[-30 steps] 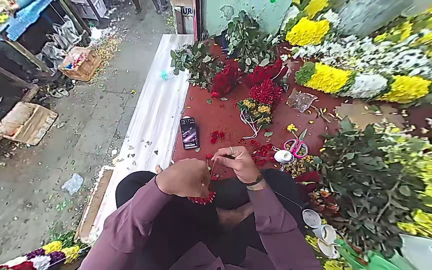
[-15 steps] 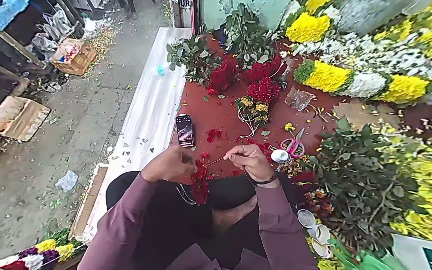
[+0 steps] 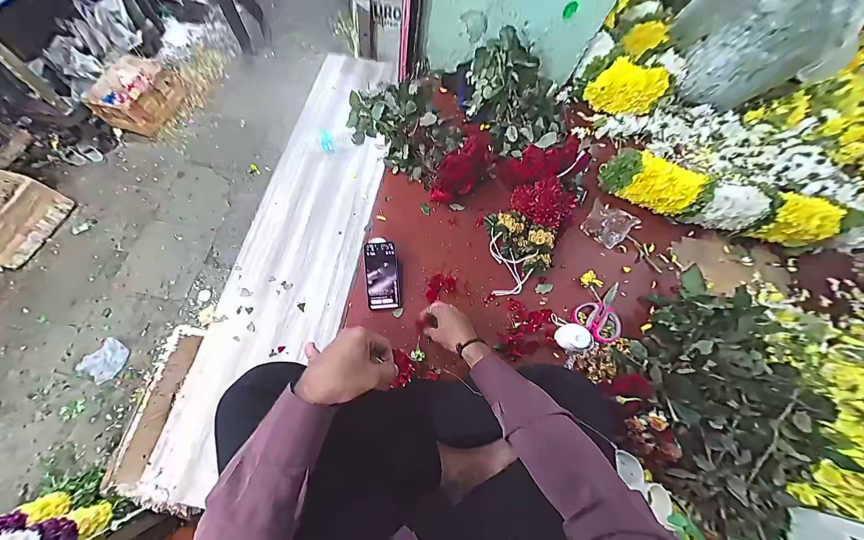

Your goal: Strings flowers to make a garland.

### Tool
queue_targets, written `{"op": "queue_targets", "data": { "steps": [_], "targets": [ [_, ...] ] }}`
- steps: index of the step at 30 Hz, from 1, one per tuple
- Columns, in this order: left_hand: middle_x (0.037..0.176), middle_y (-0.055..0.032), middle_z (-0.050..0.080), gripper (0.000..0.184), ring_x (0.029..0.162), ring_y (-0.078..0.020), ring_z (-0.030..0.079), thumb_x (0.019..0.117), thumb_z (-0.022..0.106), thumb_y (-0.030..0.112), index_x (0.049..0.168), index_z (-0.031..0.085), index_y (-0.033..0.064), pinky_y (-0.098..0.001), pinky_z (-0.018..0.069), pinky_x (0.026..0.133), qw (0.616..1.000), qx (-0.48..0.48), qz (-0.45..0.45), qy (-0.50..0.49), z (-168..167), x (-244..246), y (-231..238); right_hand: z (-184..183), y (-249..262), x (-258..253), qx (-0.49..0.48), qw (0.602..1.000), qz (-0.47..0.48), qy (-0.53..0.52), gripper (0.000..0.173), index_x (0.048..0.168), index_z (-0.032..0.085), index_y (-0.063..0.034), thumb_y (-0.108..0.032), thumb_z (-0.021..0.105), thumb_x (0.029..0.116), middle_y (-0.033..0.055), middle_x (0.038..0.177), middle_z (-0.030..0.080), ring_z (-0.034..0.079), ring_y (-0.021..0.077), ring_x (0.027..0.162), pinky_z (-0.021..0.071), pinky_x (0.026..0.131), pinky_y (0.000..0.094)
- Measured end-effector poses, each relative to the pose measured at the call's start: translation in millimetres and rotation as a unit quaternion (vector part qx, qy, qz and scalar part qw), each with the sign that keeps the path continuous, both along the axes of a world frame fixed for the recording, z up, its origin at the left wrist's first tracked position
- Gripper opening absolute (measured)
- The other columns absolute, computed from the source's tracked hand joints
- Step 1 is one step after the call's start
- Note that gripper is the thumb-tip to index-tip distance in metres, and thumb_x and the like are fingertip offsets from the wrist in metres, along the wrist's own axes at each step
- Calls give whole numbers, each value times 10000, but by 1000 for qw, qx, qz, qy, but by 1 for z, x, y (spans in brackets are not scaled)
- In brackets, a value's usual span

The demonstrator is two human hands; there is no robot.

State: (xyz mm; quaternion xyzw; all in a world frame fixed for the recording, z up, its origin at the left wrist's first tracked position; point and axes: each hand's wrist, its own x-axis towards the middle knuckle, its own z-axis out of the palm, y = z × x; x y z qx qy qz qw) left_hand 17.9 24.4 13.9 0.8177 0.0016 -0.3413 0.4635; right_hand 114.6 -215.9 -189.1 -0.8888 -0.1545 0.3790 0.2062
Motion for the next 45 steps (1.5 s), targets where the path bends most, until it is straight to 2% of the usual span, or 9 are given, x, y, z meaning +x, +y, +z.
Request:
{"op": "queue_targets", "data": {
  "steps": [5, 10, 13, 17, 22, 26, 31, 36, 45],
  "targets": [
    [729, -10, 703, 154, 629, -124, 663, 882, 756, 241, 846, 738, 92, -389, 591, 639, 999, -22, 8, -47, -2, -3, -2, -14, 6, 1, 31, 998, -1, -45, 315, 1139, 761, -198, -287, 720, 840, 62, 1190, 687, 637, 259, 1155, 531, 986, 540],
    [715, -5, 696, 172, 627, -118, 649, 880, 756, 270, 846, 743, 102, -390, 566, 629, 999, 2, 31, -36, -11, -1, -2, -8, -12, 9, 49, 980, -187, -51, 399, 1011, 770, -117, -434, 842, 780, 94, 990, 751, 714, 272, 971, 561, 909, 566],
    [723, -17, 693, 189, 646, -131, 651, 876, 752, 273, 841, 736, 88, -401, 564, 654, 999, 7, 36, -33, -11, -5, -2, 2, -24, 16, 79, 963, -250, -63, 468, 1008, 749, -67, -435, 880, 751, 148, 1012, 730, 694, 320, 999, 545, 926, 599],
    [751, -8, 705, 184, 669, -124, 666, 900, 739, 264, 854, 734, 87, -382, 578, 672, 999, -1, 28, -20, -11, -7, -6, 11, -39, 24, 87, 962, -255, -39, 473, 994, 747, -76, -536, 743, 884, 90, 924, 749, 730, 234, 853, 595, 870, 502],
    [741, 41, 710, 151, 638, -79, 652, 907, 727, 285, 855, 751, 146, -348, 564, 628, 999, 15, 24, -16, -11, -7, -3, 9, -36, 33, 97, 952, -289, 30, 276, 1037, 739, -77, -337, 745, 944, 67, 874, 762, 731, 174, 728, 621, 760, 405],
    [732, 48, 701, 156, 632, -78, 646, 902, 719, 303, 845, 743, 160, -354, 560, 623, 1000, 22, 13, -16, -10, -9, -5, 15, -36, 31, 206, 898, -380, 85, 217, 1126, 714, -58, -186, 749, 954, 92, 932, 767, 738, 179, 720, 615, 636, 329],
    [705, 55, 694, 152, 596, -66, 631, 903, 722, 293, 841, 738, 156, -331, 553, 598, 1000, 7, 14, -21, -6, -11, -5, 41, -40, 22, 316, 846, -396, 168, 284, 1299, 651, -24, -93, 603, 1028, 150, 1122, 731, 738, 235, 871, 621, 749, 388],
    [688, 51, 675, 164, 593, -75, 616, 901, 720, 306, 832, 731, 158, -347, 535, 594, 1000, 16, 7, -20, -4, -10, -6, 54, -38, 11, 264, 869, -406, 106, 199, 1165, 736, -58, -100, 691, 977, 129, 1001, 754, 722, 207, 744, 600, 631, 343],
    [687, 53, 682, 154, 590, -71, 619, 909, 722, 302, 846, 740, 163, -346, 536, 594, 999, 30, 2, -11, -2, -10, -8, 41, -40, 6, 167, 909, -379, 43, 151, 1091, 765, -103, -118, 683, 965, 78, 912, 768, 721, 175, 699, 597, 615, 347]
  ]
}}
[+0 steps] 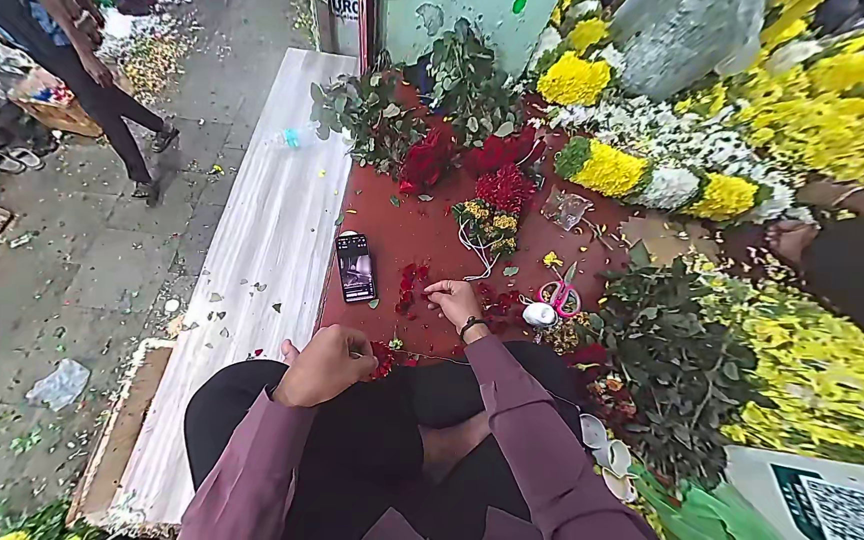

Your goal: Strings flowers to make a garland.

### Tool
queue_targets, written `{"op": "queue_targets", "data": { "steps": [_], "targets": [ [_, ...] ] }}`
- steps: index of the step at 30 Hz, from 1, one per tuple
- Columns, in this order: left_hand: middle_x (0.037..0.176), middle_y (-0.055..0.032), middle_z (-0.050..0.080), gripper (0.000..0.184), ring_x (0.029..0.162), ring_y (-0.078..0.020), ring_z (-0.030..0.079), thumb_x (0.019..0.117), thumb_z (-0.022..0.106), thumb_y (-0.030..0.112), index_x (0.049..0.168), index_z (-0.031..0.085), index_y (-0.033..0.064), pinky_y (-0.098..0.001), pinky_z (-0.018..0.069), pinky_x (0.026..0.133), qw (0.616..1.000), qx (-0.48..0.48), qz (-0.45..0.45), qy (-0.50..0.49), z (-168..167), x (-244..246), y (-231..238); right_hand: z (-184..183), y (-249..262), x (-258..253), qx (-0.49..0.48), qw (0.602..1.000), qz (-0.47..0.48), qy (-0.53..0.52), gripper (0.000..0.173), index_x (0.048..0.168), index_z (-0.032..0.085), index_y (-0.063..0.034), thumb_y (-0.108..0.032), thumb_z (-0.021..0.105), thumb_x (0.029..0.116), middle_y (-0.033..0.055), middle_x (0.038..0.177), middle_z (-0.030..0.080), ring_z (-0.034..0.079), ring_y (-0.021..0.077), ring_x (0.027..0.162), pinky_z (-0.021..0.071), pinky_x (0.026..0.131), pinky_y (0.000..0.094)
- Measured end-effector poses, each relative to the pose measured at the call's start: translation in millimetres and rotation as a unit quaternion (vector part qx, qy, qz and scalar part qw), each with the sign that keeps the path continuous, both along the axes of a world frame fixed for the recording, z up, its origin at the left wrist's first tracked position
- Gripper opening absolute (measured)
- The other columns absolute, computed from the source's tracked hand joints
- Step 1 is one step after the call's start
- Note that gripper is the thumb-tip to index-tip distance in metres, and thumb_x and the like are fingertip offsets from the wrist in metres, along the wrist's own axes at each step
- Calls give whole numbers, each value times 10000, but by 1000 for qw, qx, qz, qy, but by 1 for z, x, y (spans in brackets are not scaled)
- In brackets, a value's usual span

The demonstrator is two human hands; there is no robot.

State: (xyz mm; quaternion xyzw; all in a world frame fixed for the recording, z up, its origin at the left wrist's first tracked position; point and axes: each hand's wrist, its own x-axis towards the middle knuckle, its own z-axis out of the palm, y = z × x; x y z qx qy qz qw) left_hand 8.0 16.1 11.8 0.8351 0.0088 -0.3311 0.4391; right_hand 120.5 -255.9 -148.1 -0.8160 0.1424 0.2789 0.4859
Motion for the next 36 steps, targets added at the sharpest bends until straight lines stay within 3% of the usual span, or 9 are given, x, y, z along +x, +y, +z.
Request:
{"op": "queue_targets", "data": {
  "steps": [3, 15, 21, 25, 27, 31, 36],
  "targets": [
    [677, 51, 662, 158, 584, -81, 598, 903, 724, 309, 835, 732, 166, -356, 517, 586, 1000, 7, 0, 2, 0, 0, -1, 0, 1, 1, 24, 999, -25, -9, 148, 1067, 758, -89, -79, 721, 924, 83, 887, 761, 712, 180, 676, 598, 594, 350],
    [708, 42, 696, 148, 612, -77, 644, 905, 732, 292, 856, 738, 152, -355, 564, 616, 1000, 4, 3, 18, 1, 1, -1, 30, 11, -8, 133, 987, -50, -68, 134, 982, 769, -48, -42, 639, 951, 105, 818, 740, 647, 169, 591, 517, 499, 298],
    [699, 37, 679, 172, 611, -99, 627, 909, 718, 321, 855, 738, 159, -388, 540, 614, 1000, 11, -12, 10, -1, 2, -1, 40, 12, -19, 164, 982, 2, -90, 171, 1003, 783, -44, -32, 619, 957, 97, 862, 756, 672, 168, 641, 568, 585, 314],
    [711, 38, 694, 163, 620, -89, 645, 907, 723, 310, 858, 739, 155, -372, 559, 623, 1000, 6, -4, 14, -1, 1, -1, 46, 13, -27, 163, 977, 51, -132, 229, 1051, 786, -93, -32, 743, 834, 54, 961, 775, 723, 176, 747, 627, 693, 366],
    [713, 39, 697, 165, 622, -91, 651, 908, 723, 312, 857, 740, 156, -373, 566, 625, 1000, 5, -2, 14, -2, 1, -1, 49, 15, -31, 158, 973, 61, -158, 181, 1016, 793, -118, -91, 783, 837, 19, 998, 767, 731, 160, 814, 641, 743, 367],
    [708, 35, 692, 170, 622, -96, 642, 907, 717, 317, 850, 743, 159, -387, 553, 622, 1000, 11, 6, 6, -5, 1, -1, 61, 21, -42, 193, 962, 40, -190, 92, 970, 793, -92, -120, 767, 887, 40, 989, 757, 703, 175, 743, 626, 678, 352],
    [718, 31, 702, 168, 623, -100, 650, 896, 721, 315, 848, 746, 155, -389, 558, 623, 999, 21, 32, 8, -6, 1, -2, 80, 32, -64, 273, 941, -34, -197, 94, 954, 757, -14, -45, 737, 868, 123, 910, 737, 675, 210, 697, 596, 641, 365]
  ]
}}
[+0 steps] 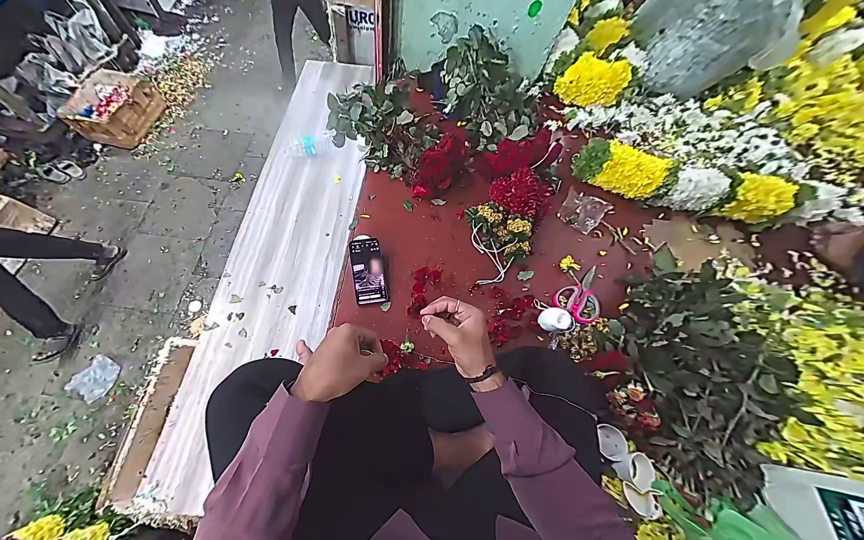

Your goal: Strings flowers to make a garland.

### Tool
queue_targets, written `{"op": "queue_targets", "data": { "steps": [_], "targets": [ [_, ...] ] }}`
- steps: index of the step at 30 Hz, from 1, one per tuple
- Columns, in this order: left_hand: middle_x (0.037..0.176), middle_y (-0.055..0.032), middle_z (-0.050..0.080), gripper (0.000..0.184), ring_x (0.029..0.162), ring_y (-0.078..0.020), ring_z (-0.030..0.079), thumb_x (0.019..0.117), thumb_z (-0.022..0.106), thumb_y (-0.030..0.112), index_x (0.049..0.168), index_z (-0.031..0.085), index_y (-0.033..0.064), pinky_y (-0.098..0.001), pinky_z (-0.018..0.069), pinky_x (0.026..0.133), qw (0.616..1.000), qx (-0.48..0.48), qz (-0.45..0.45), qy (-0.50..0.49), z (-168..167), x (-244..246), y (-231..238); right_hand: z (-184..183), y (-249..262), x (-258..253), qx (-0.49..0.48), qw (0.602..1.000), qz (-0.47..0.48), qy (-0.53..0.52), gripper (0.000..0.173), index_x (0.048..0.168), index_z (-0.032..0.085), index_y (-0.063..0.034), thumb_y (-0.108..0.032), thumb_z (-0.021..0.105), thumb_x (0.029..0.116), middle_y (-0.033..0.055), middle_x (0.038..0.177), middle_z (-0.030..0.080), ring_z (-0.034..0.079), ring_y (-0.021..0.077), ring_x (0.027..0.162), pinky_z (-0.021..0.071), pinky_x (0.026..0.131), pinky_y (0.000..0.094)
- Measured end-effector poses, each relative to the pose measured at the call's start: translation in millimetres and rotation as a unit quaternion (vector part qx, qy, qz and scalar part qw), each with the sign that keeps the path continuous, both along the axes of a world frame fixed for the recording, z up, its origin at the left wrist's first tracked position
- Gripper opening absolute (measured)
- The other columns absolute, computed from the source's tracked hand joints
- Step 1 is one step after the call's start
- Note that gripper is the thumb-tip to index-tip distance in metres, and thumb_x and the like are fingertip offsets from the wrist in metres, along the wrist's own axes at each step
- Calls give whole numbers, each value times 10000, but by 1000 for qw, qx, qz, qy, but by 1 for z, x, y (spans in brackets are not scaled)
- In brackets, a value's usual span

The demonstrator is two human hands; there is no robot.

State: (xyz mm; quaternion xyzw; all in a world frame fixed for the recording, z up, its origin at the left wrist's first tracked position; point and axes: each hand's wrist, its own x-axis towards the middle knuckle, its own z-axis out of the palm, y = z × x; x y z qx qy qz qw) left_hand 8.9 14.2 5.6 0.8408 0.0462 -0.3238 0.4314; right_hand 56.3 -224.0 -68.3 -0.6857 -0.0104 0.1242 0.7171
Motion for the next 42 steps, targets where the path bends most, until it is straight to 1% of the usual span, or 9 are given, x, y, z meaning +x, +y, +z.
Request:
{"op": "queue_targets", "data": {
  "steps": [7, 17, 24, 27, 30, 32, 35, 37, 42],
  "targets": [
    [726, 37, 701, 189, 629, -81, 633, 919, 721, 332, 875, 772, 155, -365, 543, 626, 999, 0, 38, 5, -2, 1, -2, 29, 11, -28, 115, 991, 16, 71, 588, 1337, 505, 29, 60, 745, 801, 193, 890, 713, 683, 246, 707, 581, 611, 360],
    [755, 27, 716, 185, 611, -56, 632, 948, 692, 261, 1018, 783, 115, -277, 551, 600, 996, -71, 33, 31, 1, 2, -7, 24, 23, -40, -7, 990, 45, 132, 671, 1307, 548, -7, -67, 886, 731, 115, 836, 741, 677, 206, 584, 563, 474, 312],
    [731, 35, 713, 155, 626, -52, 640, 929, 734, 265, 878, 776, 124, -301, 553, 621, 998, -60, 27, 22, -2, 2, -10, 19, 13, -33, -55, 986, 97, 125, 898, 1450, 461, -53, -179, 921, 690, 63, 776, 661, 638, 178, 652, 577, 618, 335],
    [651, 44, 651, 175, 572, -65, 580, 892, 738, 276, 784, 743, 138, -325, 496, 571, 998, -33, 45, 25, -3, 2, -11, 19, -3, -22, -32, 987, 118, 109, 810, 1477, 468, -73, -190, 860, 778, 95, 936, 678, 664, 215, 790, 596, 684, 367],
    [617, 35, 610, 210, 554, -96, 550, 860, 742, 308, 734, 705, 144, -366, 468, 558, 997, 1, 63, 45, -3, 4, -9, 11, -12, -16, -74, 966, 233, 82, 843, 1512, 442, -128, -268, 841, 783, 68, 1321, 646, 645, 211, 1177, 591, 921, 393],
    [627, 22, 616, 231, 574, -122, 566, 845, 742, 335, 720, 694, 147, -407, 474, 572, 995, 33, 72, 62, -2, 4, -9, 3, -9, -21, -98, 942, 312, 79, 885, 1533, 430, -97, -334, 851, 792, 72, 1414, 595, 643, 175, 1199, 577, 989, 370],
    [647, 4, 633, 253, 605, -156, 606, 833, 733, 370, 711, 688, 152, -457, 507, 596, 991, 80, 87, 66, -1, 6, -6, 0, -8, -23, -142, 949, 279, 34, 445, 1247, 709, -96, -322, 789, 872, 10, 1084, 741, 703, 95, 867, 607, 778, 295],
    [641, -7, 618, 278, 608, -178, 598, 828, 736, 384, 691, 664, 153, -481, 490, 593, 987, 102, 101, 68, 1, 10, -2, 3, -13, -17, -145, 960, 240, -9, 173, 980, 799, -128, -283, 754, 916, -23, 941, 748, 693, 62, 858, 594, 790, 271],
    [670, -30, 650, 313, 666, -231, 639, 804, 732, 442, 690, 675, 156, -549, 499, 617, 982, 165, 80, 42, 13, 21, -3, 32, -17, -18, -29, 952, 296, -73, 134, 915, 796, -80, -203, 743, 926, 5, 856, 706, 653, 73, 819, 561, 745, 254]
  ]
}}
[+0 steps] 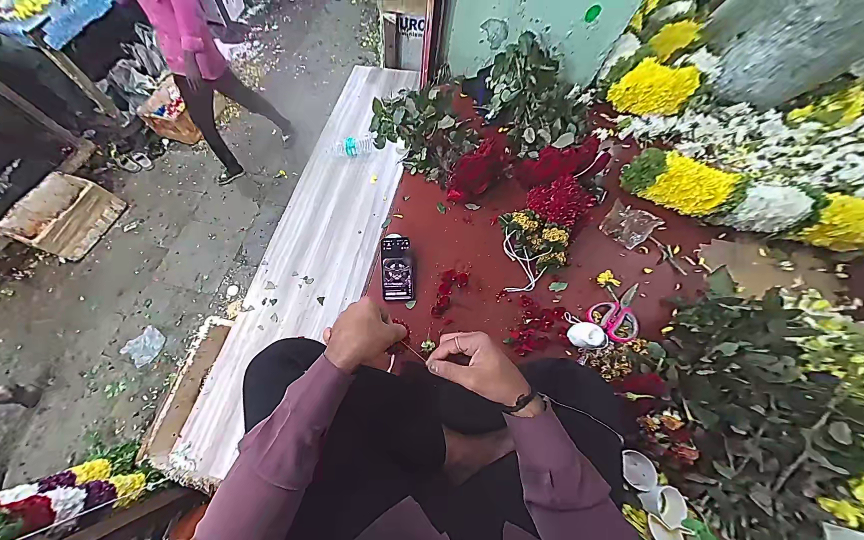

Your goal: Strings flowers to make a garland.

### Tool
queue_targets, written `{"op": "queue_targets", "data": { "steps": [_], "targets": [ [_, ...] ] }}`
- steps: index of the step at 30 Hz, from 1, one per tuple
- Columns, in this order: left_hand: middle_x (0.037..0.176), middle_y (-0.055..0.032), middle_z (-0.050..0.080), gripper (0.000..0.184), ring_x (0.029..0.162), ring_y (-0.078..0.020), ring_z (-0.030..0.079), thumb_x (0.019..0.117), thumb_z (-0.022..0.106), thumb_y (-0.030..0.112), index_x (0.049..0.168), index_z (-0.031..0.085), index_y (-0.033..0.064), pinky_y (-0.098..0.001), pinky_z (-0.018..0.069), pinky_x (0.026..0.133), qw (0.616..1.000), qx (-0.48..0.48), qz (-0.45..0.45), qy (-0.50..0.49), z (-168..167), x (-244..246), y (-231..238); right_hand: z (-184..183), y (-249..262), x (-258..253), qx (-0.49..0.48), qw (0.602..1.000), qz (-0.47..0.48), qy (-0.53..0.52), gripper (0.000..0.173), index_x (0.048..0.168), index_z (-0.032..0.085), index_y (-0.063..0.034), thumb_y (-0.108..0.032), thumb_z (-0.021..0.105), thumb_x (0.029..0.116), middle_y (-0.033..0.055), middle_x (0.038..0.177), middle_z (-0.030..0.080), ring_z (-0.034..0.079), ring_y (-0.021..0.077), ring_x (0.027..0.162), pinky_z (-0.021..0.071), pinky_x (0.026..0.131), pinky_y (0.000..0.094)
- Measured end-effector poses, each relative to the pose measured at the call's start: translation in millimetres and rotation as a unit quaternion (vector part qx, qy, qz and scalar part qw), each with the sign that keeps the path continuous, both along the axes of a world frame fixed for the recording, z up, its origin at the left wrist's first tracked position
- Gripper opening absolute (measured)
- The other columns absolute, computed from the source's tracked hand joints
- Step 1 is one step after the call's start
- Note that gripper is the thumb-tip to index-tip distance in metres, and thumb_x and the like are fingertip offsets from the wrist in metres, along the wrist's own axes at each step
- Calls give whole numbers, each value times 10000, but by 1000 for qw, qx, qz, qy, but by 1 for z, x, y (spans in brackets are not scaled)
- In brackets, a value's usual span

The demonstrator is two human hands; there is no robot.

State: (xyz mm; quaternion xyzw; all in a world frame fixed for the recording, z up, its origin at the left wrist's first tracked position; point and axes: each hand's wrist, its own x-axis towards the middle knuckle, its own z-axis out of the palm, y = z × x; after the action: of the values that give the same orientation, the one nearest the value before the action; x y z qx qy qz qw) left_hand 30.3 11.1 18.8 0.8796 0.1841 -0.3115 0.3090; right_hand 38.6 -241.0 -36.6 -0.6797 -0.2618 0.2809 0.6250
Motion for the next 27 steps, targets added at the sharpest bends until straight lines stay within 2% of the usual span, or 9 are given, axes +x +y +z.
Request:
{"op": "queue_targets", "data": {
  "steps": [3, 6, 8, 10, 11, 16, 20, 23, 27],
  "targets": [
    [718, -102, 659, 332, 730, -330, 666, 802, 747, 425, 744, 691, 103, -647, 522, 652, 988, 4, -157, 10, 26, -4, -18, 13, 1, 2, 74, 997, -25, -22, 133, 911, 766, -30, -149, 715, 939, 38, 860, 695, 639, 103, 826, 547, 753, 272],
    [668, -9, 658, 178, 605, -176, 617, 843, 762, 282, 768, 725, 125, -471, 518, 563, 934, -195, -295, -45, 55, -6, -39, 5, -3, 13, 139, 989, -38, 16, 135, 942, 747, -1, -128, 705, 963, 56, 914, 699, 654, 115, 858, 566, 788, 289],
    [753, 21, 694, 107, 655, -51, 620, 894, 726, 170, 838, 749, 81, -293, 541, 608, 895, -349, -251, -121, 64, -4, -50, -7, -2, 9, 204, 973, -29, 104, 90, 942, 754, -52, -118, 694, 953, -6, 924, 717, 655, 54, 863, 561, 789, 260],
    [826, 4, 718, 119, 730, -61, 668, 938, 696, 155, 892, 750, 59, -279, 587, 674, 884, -394, -166, -187, 64, -1, -56, -16, -2, -8, 223, 959, -25, 171, 102, 976, 749, -180, -203, 649, 974, -114, 899, 713, 645, -40, 834, 554, 764, 189],
    [829, -1, 725, 120, 729, -77, 681, 945, 694, 163, 902, 747, 64, -292, 599, 676, 892, -376, -121, -219, 61, -1, -58, -22, 0, -17, 233, 958, -11, 170, 102, 1039, 736, -155, -163, 657, 974, -83, 934, 713, 656, -14, 841, 564, 774, 200],
    [826, 59, 749, 129, 727, -43, 700, 927, 691, 260, 893, 762, 159, -300, 613, 679, 954, -158, -8, -256, 33, -4, -38, 3, -1, -4, 260, 957, 75, 109, 94, 963, 769, 7, -44, 690, 952, 57, 912, 761, 663, 47, 701, 562, 625, 222],
    [747, -6, 699, 176, 652, -140, 648, 909, 715, 297, 897, 759, 127, -442, 566, 650, 979, -140, -123, -78, 19, -8, -1, 1, -24, 17, 147, 984, 14, 100, 119, 972, 768, 12, -86, 704, 954, 51, 905, 757, 681, 62, 776, 572, 713, 249],
    [747, 8, 700, 170, 661, -144, 648, 880, 739, 320, 874, 760, 151, -459, 555, 656, 968, -149, -201, -15, 14, -14, 1, -22, -36, 45, -76, 985, 32, 152, 211, 1017, 762, -39, -224, 664, 996, 7, 816, 714, 612, 51, 656, 512, 602, 234],
    [718, 38, 693, 157, 639, -117, 639, 865, 721, 331, 836, 756, 180, -431, 541, 619, 966, -162, -203, -13, 2, -17, -10, -102, -28, 108, -389, 909, -110, 99, 203, 1075, 774, -124, -249, 627, 1009, 78, 986, 756, 722, 230, 873, 594, 813, 499]
  ]
}}
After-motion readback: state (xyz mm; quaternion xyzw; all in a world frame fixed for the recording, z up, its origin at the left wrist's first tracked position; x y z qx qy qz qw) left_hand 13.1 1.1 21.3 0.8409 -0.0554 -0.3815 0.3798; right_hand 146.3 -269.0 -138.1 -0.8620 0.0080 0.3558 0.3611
